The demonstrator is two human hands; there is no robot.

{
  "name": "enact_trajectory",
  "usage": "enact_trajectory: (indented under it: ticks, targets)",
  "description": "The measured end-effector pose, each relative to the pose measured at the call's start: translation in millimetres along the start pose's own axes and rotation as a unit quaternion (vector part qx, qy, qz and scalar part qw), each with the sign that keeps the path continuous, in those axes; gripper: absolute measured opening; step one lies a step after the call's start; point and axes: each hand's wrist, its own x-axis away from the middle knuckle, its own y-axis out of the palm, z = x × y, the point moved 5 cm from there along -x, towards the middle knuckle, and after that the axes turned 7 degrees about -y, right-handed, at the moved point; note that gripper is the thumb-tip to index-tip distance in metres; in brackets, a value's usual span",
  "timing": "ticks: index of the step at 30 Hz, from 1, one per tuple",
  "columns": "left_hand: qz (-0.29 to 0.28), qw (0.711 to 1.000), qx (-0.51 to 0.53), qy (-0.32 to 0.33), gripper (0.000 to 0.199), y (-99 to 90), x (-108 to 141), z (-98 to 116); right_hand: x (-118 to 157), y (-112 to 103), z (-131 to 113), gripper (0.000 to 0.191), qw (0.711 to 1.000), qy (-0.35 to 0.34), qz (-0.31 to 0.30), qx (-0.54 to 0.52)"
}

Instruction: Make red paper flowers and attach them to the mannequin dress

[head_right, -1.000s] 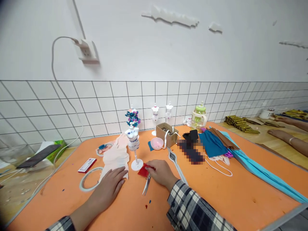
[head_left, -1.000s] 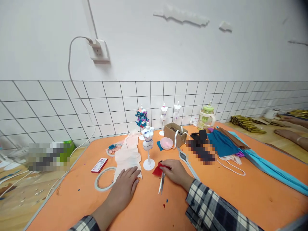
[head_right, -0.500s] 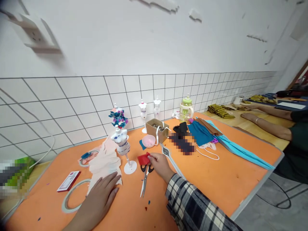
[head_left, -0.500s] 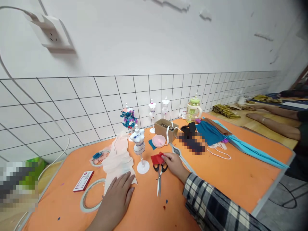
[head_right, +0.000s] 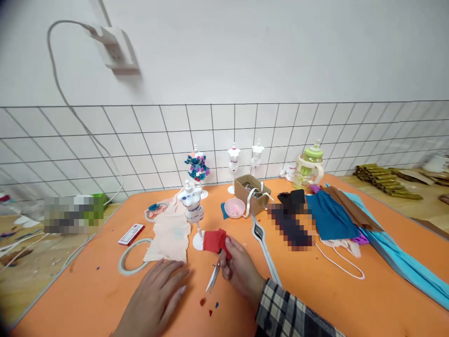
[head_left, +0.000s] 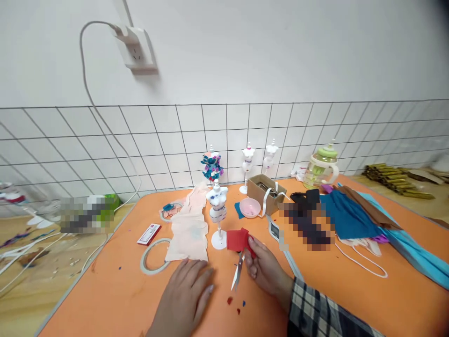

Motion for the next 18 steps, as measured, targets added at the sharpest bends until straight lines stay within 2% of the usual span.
enact_trajectory:
  ticks: [4, 7, 10, 14, 18]
  targets:
    - [-0.099, 0.993, 0.063, -0.018, 0.023, 11.6, -17.2, 8.5, 7.6, -4.8, -2.9, 0.046, 0.993, -0.043, -0.049, 0.103]
    - [-0.103, 0.989, 0.093, -0.050, 0.022, 13.0, -21.2, 2.3, 17.0, -15.7, -9.2, 0.038, 0.976, -0.070, -0.091, 0.188]
    - [-0.094, 0.987, 0.116, -0.063, 0.022, 13.6, -19.4, -2.0, 24.6, -27.1, -22.1, 0.026, 0.950, -0.101, -0.096, 0.280]
    - [-0.087, 0.985, 0.136, -0.060, 0.021, 14.6, -18.0, -3.8, 28.0, -24.8, -47.5, 0.006, 0.859, -0.227, -0.104, 0.446]
    - [-0.083, 0.981, 0.175, -0.018, 0.021, 9.5, -17.9, 0.8, 28.0, -16.2, -55.9, 0.010, 0.787, -0.302, -0.136, 0.521]
